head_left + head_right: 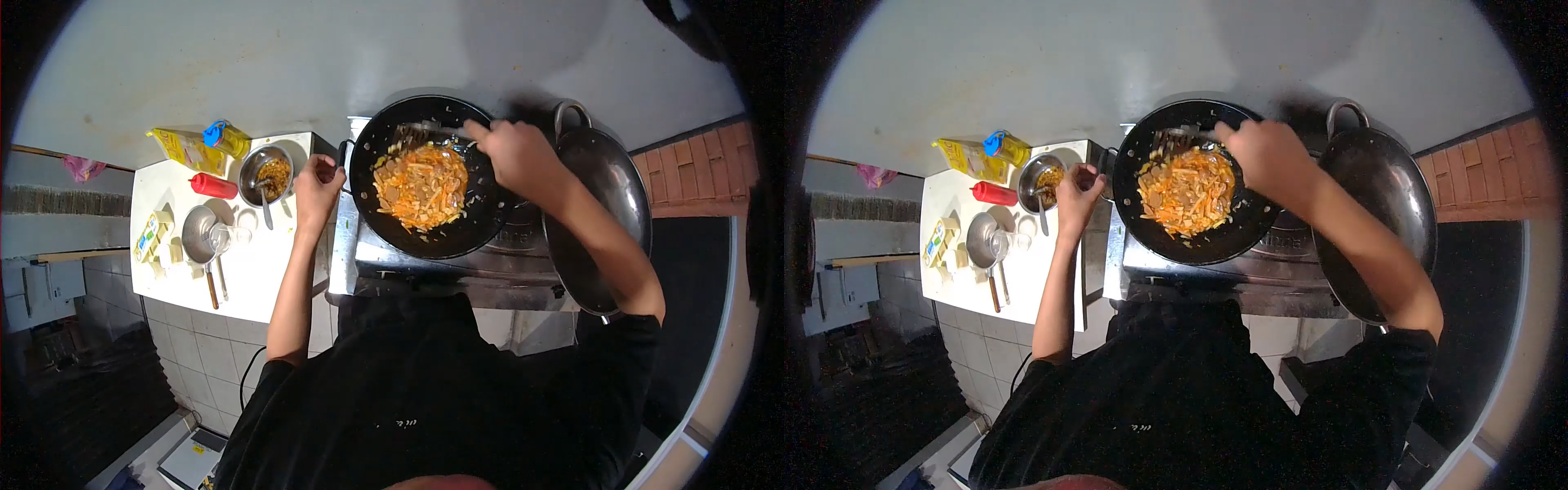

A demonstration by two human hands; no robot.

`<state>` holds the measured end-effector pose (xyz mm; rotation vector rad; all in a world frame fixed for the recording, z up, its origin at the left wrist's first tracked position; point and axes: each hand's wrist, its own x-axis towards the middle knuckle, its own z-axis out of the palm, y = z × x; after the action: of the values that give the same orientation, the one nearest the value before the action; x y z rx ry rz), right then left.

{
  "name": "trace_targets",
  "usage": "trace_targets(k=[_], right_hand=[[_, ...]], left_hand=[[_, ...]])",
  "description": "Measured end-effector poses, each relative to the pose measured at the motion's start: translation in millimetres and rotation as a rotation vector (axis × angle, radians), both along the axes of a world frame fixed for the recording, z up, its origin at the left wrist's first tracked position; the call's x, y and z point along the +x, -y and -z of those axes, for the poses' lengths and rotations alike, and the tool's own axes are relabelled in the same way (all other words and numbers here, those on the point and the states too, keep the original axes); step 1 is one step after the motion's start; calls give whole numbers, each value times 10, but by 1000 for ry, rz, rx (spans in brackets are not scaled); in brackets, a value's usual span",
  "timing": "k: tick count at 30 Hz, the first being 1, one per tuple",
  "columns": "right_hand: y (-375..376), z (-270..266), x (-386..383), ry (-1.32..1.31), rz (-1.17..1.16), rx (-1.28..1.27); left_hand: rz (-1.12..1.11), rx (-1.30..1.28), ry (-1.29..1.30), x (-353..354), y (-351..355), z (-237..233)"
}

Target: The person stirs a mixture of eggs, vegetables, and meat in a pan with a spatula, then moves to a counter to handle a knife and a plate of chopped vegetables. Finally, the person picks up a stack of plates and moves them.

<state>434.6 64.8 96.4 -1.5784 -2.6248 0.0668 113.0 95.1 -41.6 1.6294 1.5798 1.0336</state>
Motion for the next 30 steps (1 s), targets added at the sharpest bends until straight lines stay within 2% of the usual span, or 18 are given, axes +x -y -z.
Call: trace_targets(k=[2,6,8,12,16,17,21,23,24,27,28,30], right_hand=[[-173,18,42,-25,-14,94],[-394,226,-72,139,81,-44],[-281,285,-163,160,-82,-171],[-105,-30,-298,232,-181,-280],[-310,15,-247,143,-189,-82],[-349,61,-254,129,-223,66],[-360,267,-232,124,-223,87],[-213,288,-111,98,-239,-136],[-148,259,-63,101,-246,-140],[-44,30,109,-37,-80,-301],[-44,-60,158,-33,-79,-304],[-57,-186,257,-54,72,-162]], left_hand=[[4,-1,-6,6,6,-17],[13,-3,-13,-2,4,-8],[6,-9,3,3,-3,5],[-9,-2,27,14,22,-14],[7,-23,17,4,6,-2],[8,-30,24,1,7,3],[-9,-14,15,-8,-3,51],[-6,-36,9,-23,3,35],[6,-56,4,-28,7,29],[6,-58,-1,-29,-5,33],[6,-61,4,-15,7,2],[1,-48,43,21,35,-71]])
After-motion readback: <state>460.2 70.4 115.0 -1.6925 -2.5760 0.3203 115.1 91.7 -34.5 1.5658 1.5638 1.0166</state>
